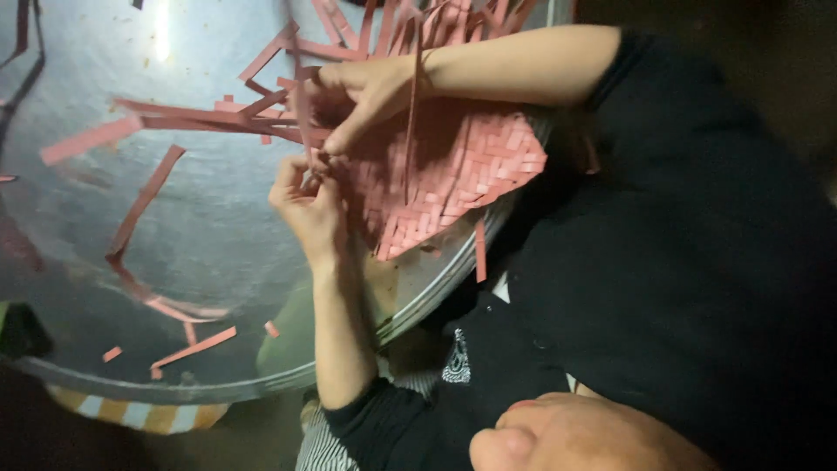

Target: The person is manually weaving pink plastic strips into a mat or bag on a metal table.

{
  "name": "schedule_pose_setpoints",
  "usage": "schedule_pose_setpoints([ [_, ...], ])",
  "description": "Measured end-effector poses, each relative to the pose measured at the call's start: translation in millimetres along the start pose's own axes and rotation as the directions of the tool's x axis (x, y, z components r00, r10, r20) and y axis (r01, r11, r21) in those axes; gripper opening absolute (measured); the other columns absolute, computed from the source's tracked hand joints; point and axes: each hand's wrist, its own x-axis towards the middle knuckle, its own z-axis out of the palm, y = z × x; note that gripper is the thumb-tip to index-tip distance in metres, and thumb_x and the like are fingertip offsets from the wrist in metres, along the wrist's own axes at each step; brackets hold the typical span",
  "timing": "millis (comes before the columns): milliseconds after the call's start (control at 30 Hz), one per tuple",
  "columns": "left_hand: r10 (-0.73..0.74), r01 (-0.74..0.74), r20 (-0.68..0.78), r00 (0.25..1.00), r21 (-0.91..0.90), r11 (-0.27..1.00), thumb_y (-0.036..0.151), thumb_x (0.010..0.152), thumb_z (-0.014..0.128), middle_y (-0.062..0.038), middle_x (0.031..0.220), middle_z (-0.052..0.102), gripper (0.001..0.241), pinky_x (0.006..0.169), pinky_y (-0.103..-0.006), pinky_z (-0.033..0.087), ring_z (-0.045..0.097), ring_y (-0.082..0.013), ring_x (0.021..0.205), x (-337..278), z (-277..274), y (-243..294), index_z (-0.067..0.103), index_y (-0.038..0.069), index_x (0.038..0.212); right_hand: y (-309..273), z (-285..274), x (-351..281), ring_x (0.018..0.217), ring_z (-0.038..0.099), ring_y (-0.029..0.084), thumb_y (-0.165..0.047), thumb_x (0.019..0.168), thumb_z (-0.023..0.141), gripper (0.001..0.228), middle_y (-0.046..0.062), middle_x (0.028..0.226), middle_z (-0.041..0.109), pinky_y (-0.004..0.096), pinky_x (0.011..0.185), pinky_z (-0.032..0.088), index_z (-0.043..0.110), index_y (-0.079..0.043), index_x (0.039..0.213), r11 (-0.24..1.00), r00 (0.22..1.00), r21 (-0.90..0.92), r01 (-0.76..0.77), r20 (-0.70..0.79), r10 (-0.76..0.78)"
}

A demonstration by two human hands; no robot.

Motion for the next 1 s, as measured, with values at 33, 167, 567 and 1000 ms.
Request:
schedule_pose_setpoints([
  [33,0.034,-0.034,0.007,0.999,0.027,0.999,-0.003,0.074,0.050,0.002,0.057,0.045,0.016,0.039,-0.0178,0.031,0.040,-0.0033,0.047,1,-2,-3,0.045,0.010,0.067,2,-1,0,0.091,0.052,0.013,-0.015,0.082,0.060,0.029,0.006,0.101,0.051,0.024,0.080,0.045,0.040,-0.009,0.101,0.996,0.997,-0.073,0.051,-0.046,-0.055],
  [167,0.066,-0.064,-0.010,0.998,0.122,0.990,-0.002,0.077,0.056,-0.001,0.074,0.058,0.009,0.062,-0.0160,0.047,0.056,-0.0063,0.066,2,-3,-1,0.058,0.004,0.083,23,-13,-7,0.084,0.061,0.011,-0.026,0.074,0.064,0.027,0.004,0.091,0.063,0.022,0.077,0.050,0.062,-0.007,0.093,0.937,0.913,-0.169,-0.305,-0.331,0.238],
  [567,-0.046,0.067,-0.104,0.994,0.209,0.976,-0.005,0.069,0.061,-0.013,0.084,0.061,0.030,0.067,-0.0285,0.054,0.062,-0.0171,0.069,5,-9,-22,0.061,0.006,0.097,-20,1,-1,0.075,0.062,0.015,0.001,0.073,0.069,0.023,0.010,0.083,0.063,0.029,0.066,0.051,0.052,-0.001,0.088,0.934,0.960,-0.319,0.164,-0.167,-0.226],
  [1000,0.143,-0.059,-0.037,0.989,0.787,0.615,0.025,0.058,0.076,0.000,0.090,0.044,0.058,0.078,-0.0307,0.044,0.053,-0.0219,0.086,12,-24,-59,0.054,0.026,0.112,18,-28,-14,0.062,0.058,0.010,-0.028,0.068,0.071,0.033,-0.005,0.070,0.064,0.022,0.052,0.048,0.065,-0.018,0.099,0.731,0.987,-0.664,0.158,0.079,-0.142],
])
